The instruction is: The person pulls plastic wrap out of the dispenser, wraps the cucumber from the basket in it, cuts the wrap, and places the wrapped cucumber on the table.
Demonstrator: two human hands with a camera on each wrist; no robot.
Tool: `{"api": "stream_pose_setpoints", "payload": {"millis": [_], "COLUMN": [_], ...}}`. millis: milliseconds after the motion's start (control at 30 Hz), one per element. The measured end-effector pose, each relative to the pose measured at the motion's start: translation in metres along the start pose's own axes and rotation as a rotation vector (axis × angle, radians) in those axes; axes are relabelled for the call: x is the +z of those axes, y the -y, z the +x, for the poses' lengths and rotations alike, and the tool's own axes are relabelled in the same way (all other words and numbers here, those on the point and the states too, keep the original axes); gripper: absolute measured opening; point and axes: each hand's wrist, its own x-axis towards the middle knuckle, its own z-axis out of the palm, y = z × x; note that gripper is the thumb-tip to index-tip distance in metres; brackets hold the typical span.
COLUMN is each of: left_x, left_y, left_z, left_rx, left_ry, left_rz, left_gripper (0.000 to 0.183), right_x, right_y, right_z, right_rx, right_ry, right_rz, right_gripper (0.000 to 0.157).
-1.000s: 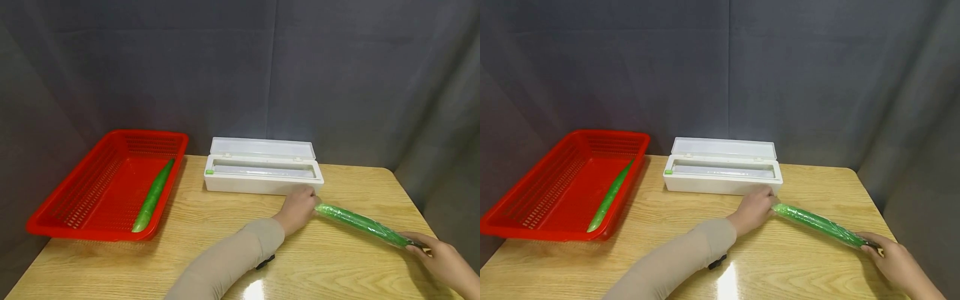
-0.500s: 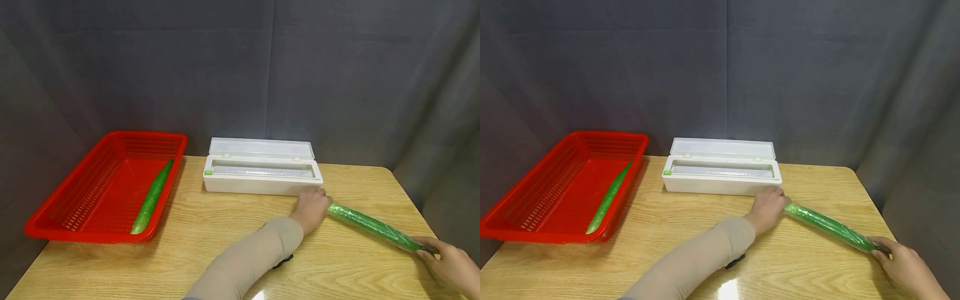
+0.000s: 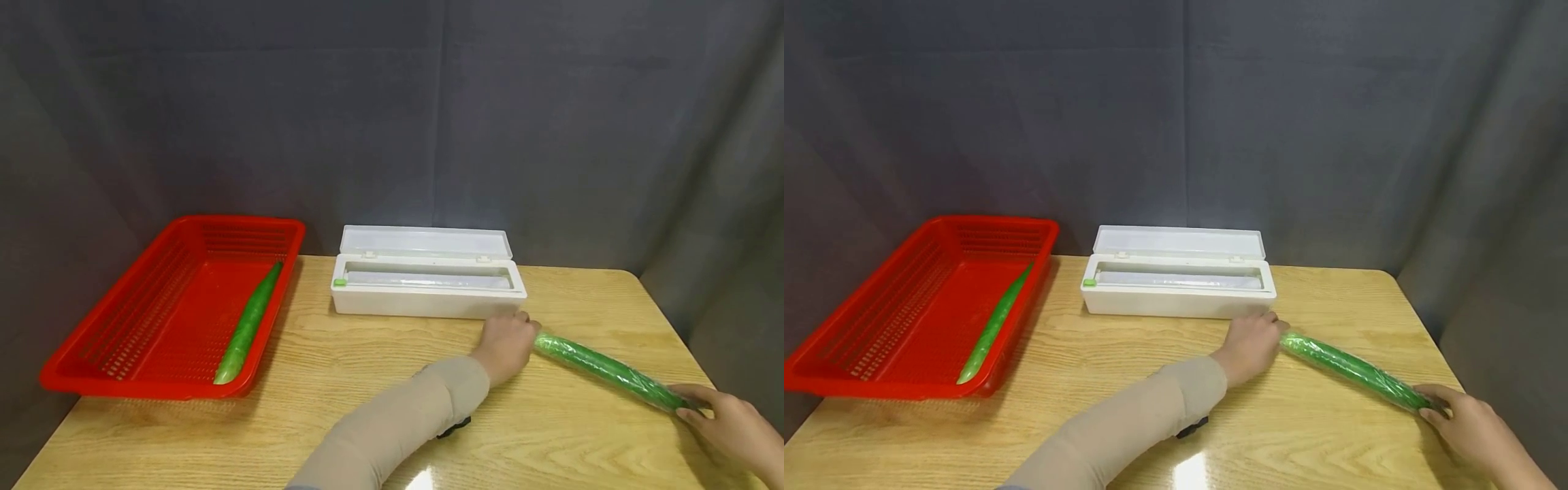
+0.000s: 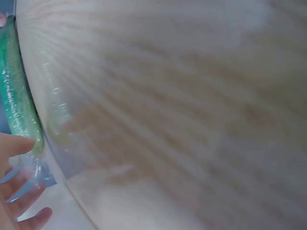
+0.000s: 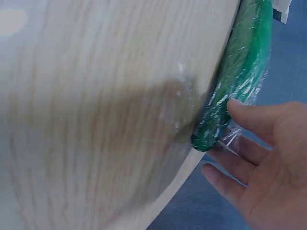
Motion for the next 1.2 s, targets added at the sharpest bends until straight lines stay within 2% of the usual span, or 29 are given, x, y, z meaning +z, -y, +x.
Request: {"api": "stream_pose_setpoints", "payload": {"millis": [333,533,733,1000,1200], "left_x": [-0.033,-0.048,-0.056,-0.066,-0.072], "left_y": [0.03,0.05,0.069,0.1,0.126], "left_z": [-0.02,-0.035,-0.051,-0.067,-0.08], "left_rx": [0.048,0.043,0.041,-0.006,-0.078], "left_ry": [-0.036,-0.043,-0.033,-0.067,-0.055], "left_rz": [-0.044,-0.023,-0.029,-0.028,-0.076], "left_gripper": [0.028,0.029,0.031,0.029,0.028], "right_x": [-0.018,-0.027,-0.028,-0.029,-0.026], "right_y": [0.02,0.047,0.078,0.114,0.132], "right_z": [0.015,0.028,0.041,0.059,0.075], "right_rx": [-0.033,-0.088,-0.16,-0.224,-0.291], "right_ry": [0.006,-0.016,-0.045,-0.081,-0.161], "right_rz": [-0.042,-0.021,0.027,0.082,0.109], "right_gripper": [0.044,0.042,0.038,0.035,0.028]}}
